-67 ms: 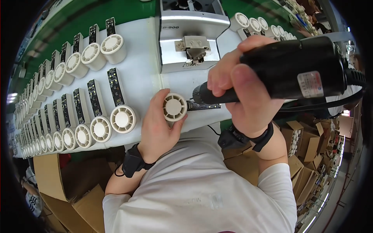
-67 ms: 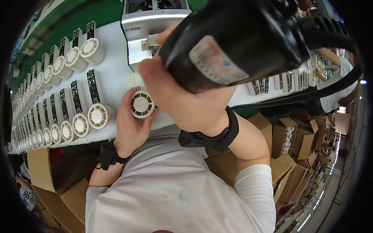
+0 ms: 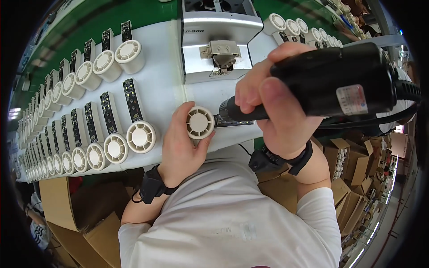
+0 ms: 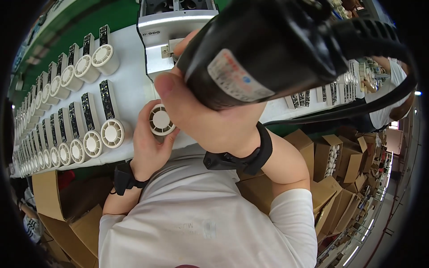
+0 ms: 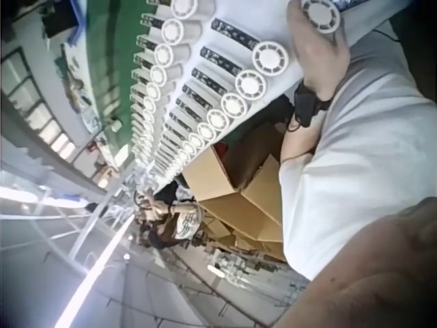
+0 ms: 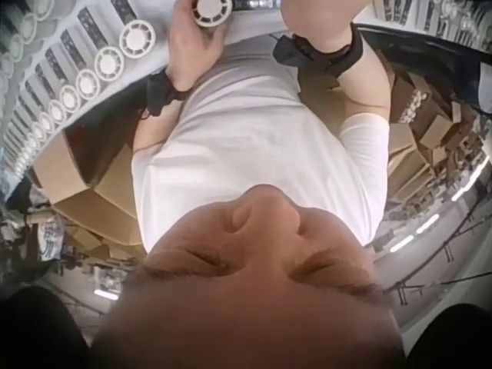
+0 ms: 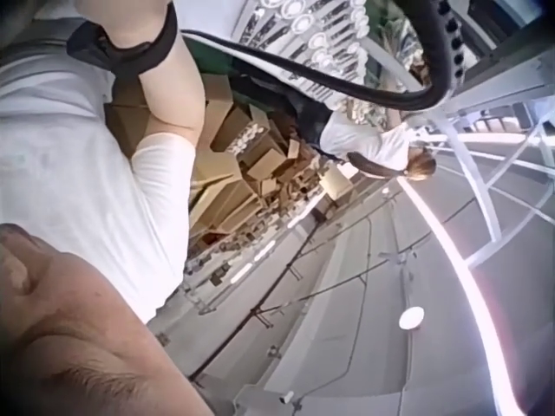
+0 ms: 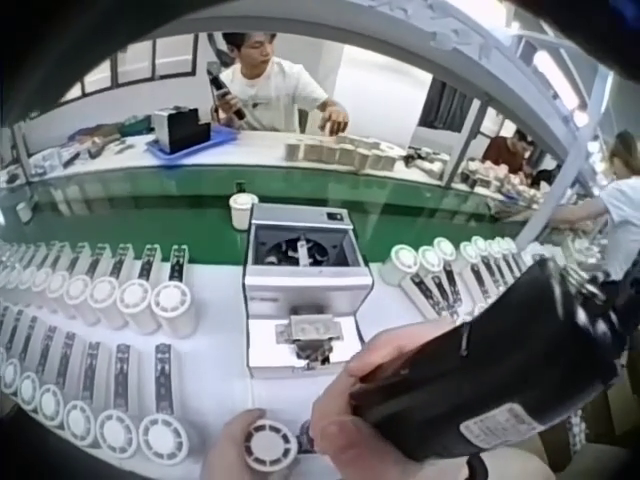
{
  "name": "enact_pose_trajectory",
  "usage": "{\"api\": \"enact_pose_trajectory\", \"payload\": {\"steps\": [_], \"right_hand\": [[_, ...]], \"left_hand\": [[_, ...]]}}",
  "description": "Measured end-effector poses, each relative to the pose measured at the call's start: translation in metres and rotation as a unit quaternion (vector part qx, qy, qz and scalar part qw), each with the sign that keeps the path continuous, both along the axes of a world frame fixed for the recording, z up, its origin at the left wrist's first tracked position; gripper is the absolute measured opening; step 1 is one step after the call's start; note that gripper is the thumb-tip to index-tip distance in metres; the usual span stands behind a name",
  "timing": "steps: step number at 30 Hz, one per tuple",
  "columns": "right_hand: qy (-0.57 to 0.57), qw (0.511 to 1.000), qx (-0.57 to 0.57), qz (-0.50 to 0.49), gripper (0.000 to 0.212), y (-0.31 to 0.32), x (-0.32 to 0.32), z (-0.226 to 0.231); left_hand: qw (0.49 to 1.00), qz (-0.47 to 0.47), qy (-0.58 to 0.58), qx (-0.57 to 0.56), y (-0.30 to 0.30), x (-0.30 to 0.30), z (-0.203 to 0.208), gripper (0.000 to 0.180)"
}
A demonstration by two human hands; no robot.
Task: The person picks up a screw from a dispenser using an electric screwdriver and drives it into a circuit board attached to a plastic housing. After repeating this for a second screw, they place the completed assembly back onto the table.
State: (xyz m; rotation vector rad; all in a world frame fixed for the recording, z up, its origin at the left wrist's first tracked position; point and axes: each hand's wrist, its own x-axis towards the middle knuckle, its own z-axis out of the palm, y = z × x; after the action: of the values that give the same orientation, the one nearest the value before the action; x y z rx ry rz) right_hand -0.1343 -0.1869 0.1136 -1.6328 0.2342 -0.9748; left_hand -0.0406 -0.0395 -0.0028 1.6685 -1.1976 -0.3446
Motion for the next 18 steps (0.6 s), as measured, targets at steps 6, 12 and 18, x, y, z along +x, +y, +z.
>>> {"api": "enact_pose_trajectory", "payload": {"steps": [6,12,18], "right_hand": [[-0.011,1.000,0.011,0.005,0.028,0.001,0.001,-0.008],[-0.024,0.999,0.013,0.017,0.029,0.002,0.006,-0.012],[-0.007,0.999,-0.037,0.010,0.024,0.002,0.007,-0.014]], "left_hand": [[0.999,-0.006,0.034,0.021,0.000,-0.002,0.002,0.066],[1.000,-0.005,0.012,0.012,0.001,-0.001,0.004,0.066],[0.999,-0.009,0.007,0.030,0.003,-0.001,0.000,0.066]]}}
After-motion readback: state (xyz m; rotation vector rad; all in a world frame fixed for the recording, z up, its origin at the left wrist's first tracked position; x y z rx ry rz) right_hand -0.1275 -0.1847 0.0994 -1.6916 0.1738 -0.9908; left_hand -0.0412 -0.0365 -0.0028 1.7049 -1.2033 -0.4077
